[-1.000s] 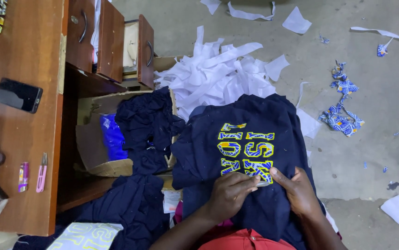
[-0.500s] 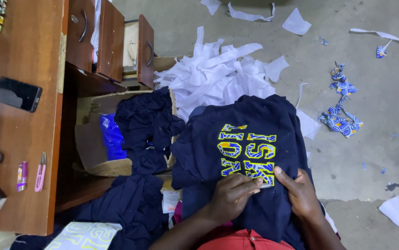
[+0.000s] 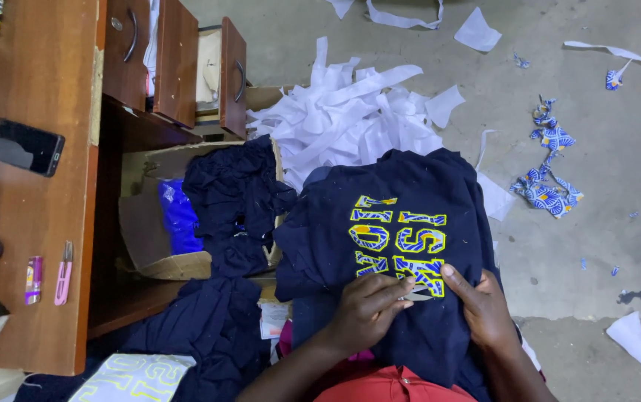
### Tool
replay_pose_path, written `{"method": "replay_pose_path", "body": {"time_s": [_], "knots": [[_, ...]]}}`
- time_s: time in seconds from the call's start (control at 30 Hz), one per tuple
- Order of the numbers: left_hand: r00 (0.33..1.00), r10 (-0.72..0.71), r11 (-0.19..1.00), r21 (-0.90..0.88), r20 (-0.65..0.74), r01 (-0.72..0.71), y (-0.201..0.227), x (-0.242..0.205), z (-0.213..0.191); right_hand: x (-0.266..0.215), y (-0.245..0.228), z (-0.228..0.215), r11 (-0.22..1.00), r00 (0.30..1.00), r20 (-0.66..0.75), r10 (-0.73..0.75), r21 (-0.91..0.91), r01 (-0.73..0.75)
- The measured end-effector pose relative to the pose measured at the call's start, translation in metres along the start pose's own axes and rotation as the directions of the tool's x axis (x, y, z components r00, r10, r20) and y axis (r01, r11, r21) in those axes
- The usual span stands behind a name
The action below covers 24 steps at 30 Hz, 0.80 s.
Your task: Removing excess embroidery backing material from a navy blue shirt using fingers and a small tool.
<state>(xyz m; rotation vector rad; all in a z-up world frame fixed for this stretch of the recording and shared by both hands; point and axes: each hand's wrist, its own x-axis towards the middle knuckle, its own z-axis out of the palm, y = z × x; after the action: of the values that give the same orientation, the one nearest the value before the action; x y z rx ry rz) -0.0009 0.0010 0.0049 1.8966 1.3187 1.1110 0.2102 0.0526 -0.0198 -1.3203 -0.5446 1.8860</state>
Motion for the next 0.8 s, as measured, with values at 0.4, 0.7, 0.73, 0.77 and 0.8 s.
{"method": "replay_pose_path", "body": {"time_s": [0.4, 0.7, 0.73, 0.77, 0.8], "knots": [[0.995, 0.086, 0.995, 0.054, 0.052, -0.089, -0.002, 0.011, -0.012, 0.001, 0.004, -0.001, 0.999, 1.000, -0.001, -0.014, -0.038, 0.014], [0.992, 0.123, 0.992, 0.021, 0.005, -0.123, -0.003, 0.010, -0.006, 0.004, 0.010, 0.000, 0.998, 0.994, 0.096, -0.061, 0.010, 0.060], [0.992, 0.127, 0.992, 0.017, 0.003, -0.127, -0.002, 0.010, -0.004, 0.004, 0.010, -0.002, 0.998, 0.993, 0.093, -0.065, 0.007, 0.065], [0.992, 0.126, 0.991, 0.046, -0.002, -0.126, -0.002, 0.010, -0.005, 0.006, 0.011, -0.001, 0.998, 0.995, 0.078, -0.058, 0.027, 0.056], [0.992, 0.126, 0.989, 0.075, -0.007, -0.125, -0.003, 0.011, -0.006, 0.007, 0.013, 0.000, 0.998, 0.997, 0.063, -0.049, 0.047, 0.047]]}}
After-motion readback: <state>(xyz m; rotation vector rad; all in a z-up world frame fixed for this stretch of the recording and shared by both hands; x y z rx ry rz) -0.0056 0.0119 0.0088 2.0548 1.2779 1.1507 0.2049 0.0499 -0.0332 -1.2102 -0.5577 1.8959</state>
